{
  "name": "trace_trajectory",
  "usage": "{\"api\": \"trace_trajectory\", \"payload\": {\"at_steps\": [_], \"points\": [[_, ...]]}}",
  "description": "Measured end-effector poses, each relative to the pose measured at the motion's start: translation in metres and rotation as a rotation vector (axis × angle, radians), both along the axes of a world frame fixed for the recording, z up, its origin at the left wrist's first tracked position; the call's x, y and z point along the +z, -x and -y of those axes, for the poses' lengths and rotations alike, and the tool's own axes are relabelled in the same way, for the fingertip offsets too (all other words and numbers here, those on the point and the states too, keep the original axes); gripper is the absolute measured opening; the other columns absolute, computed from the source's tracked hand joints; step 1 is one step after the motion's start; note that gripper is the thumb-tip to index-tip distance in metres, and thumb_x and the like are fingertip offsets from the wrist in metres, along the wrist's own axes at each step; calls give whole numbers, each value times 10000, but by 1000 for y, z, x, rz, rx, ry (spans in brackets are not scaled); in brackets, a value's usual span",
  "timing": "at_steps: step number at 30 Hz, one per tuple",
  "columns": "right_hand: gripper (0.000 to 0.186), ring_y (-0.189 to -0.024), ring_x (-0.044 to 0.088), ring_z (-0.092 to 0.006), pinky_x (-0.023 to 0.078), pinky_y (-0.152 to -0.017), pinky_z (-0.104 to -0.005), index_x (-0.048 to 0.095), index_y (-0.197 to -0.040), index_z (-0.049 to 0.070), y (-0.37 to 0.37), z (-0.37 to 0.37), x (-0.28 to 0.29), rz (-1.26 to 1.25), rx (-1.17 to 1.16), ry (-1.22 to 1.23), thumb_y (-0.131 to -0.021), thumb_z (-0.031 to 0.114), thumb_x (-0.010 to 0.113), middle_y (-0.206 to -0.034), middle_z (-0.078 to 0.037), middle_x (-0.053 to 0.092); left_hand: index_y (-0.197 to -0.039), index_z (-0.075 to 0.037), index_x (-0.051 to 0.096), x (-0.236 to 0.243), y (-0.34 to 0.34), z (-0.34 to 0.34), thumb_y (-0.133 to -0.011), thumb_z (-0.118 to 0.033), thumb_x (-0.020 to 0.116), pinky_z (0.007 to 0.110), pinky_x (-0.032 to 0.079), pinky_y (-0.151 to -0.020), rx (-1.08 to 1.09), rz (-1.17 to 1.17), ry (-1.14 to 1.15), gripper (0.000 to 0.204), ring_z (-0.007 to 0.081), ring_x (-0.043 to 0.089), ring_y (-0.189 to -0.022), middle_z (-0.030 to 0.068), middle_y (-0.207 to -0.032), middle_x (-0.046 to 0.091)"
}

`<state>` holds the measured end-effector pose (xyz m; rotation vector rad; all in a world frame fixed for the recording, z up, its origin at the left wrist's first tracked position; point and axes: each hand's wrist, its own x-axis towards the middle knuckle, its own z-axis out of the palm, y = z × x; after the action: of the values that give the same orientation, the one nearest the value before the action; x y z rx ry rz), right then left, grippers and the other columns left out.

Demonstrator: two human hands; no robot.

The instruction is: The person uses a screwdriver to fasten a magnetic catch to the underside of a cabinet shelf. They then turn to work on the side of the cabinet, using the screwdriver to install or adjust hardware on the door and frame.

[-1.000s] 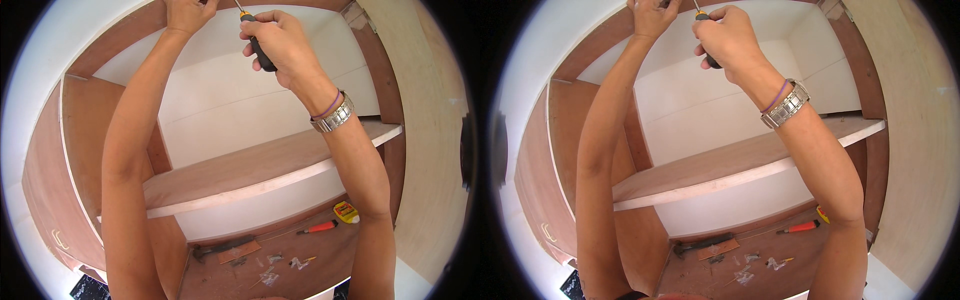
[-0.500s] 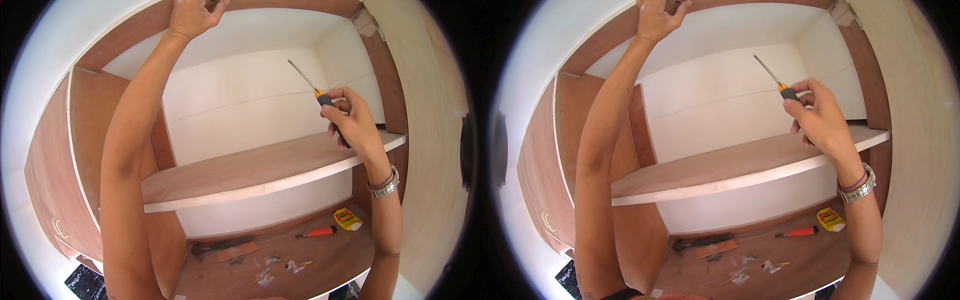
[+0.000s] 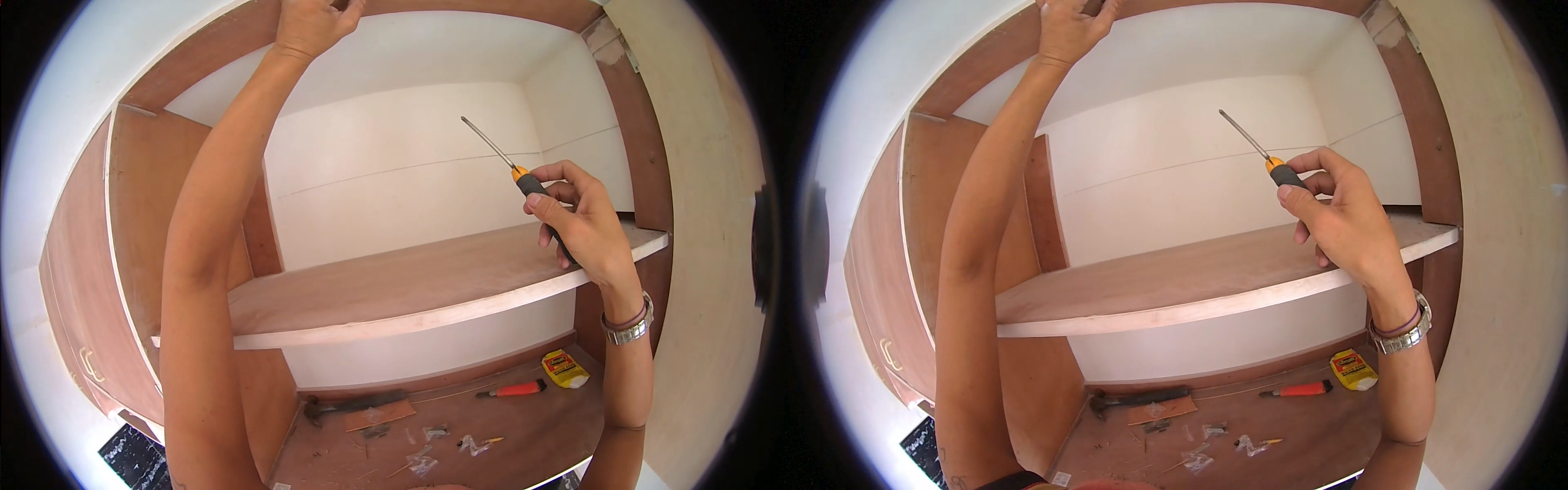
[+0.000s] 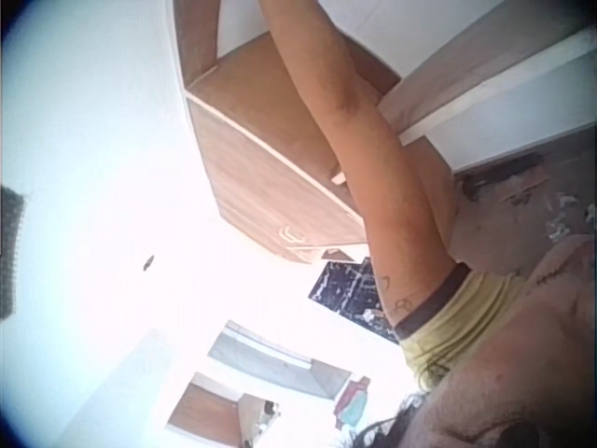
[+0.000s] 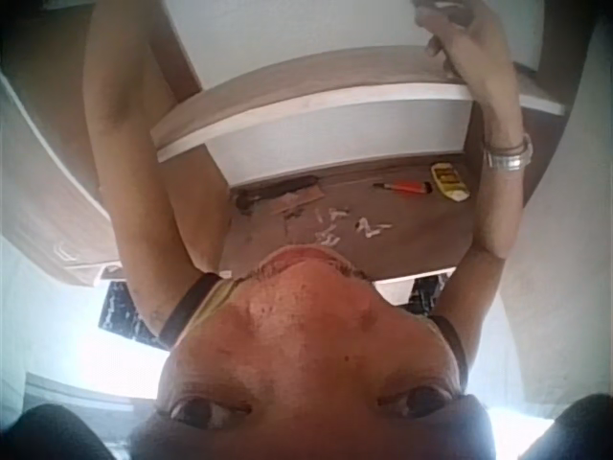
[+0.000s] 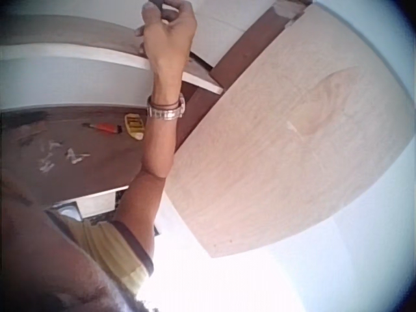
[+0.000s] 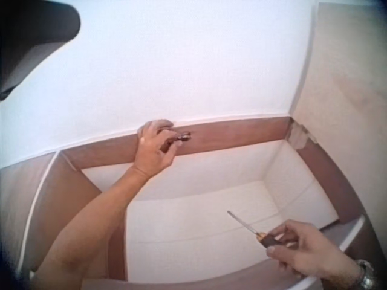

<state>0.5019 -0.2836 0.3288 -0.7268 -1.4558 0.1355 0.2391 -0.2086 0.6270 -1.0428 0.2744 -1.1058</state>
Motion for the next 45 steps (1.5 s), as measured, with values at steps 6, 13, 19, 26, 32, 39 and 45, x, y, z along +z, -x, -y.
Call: {"api": "trace_trajectory", "payload": {"at_steps": [6, 13, 19, 26, 32, 39, 45], "points": [[363, -601, 619, -77, 411, -381, -221, 595, -1218, -50, 0, -1, -1, 24, -8, 6, -938, 161, 686, -898, -92, 667, -1004, -106, 727, -4, -3, 3, -797, -141, 809, 512, 397, -1015, -36, -12, 1, 225, 330, 578, -1108, 143, -1152, 636], [346, -593, 617, -75, 408, -387, -230, 607, -1203, -38, -1, -1, -1, 29, -42, 26, -936, 166, 689, -881, -83, 667, -969, -141, 776, -10, -14, 4, -823, -158, 801, 478, 381, -992, -62, 27, 18, 149, 289, 582, -1087, 124, -1092, 636], [329, -594, 623, -79, 419, -398, -241, 620, -1189, -22, -2, -2, -2, 62, -45, 21, -934, 173, 689, -851, -73, 670, -945, -152, 795, -9, -16, 4, -842, -209, 807, 475, 371, -993, -37, 74, 2, 119, 277, 590, -1079, 119, -1103, 641], [327, -586, 621, -81, 418, -404, -239, 628, -1186, -26, -1, -2, -2, 68, -64, 23, -932, 170, 687, -827, -61, 665, -954, -155, 790, -8, -15, 3, -850, -190, 802, 489, 369, -998, -35, 74, 8, 110, 281, 588, -1087, 117, -1111, 643], [337, -578, 615, -80, 400, -400, -240, 628, -1193, -28, -2, -1, -2, 66, -53, 27, -926, 168, 688, -838, -67, 662, -968, -139, 771, -9, -14, 5, -840, -158, 792, 489, 370, -994, -37, 81, 28, 131, 295, 584, -1082, 114, -1089, 641], [360, -601, 612, -100, 441, -473, -250, 604, -1218, -48, 2, -3, -3, 53, -46, -63, -923, 150, 664, -878, -89, 660, -999, -134, 751, -8, -14, 5, -801, -147, 796, 485, 370, -972, -59, 67, 21, 203, 294, 576, -1046, 112, -1054, 634], [358, -618, 633, -192, 499, -597, -341, 581, -1225, -75, 27, -13, 41, 87, -157, -549, -935, 128, 629, -849, -170, 679, -953, -127, 726, -8, -17, 6, -784, -147, 802, 473, 374, -942, -77, 71, -37, 186, 287, 574, -1014, 103, -1033, 629]]}}
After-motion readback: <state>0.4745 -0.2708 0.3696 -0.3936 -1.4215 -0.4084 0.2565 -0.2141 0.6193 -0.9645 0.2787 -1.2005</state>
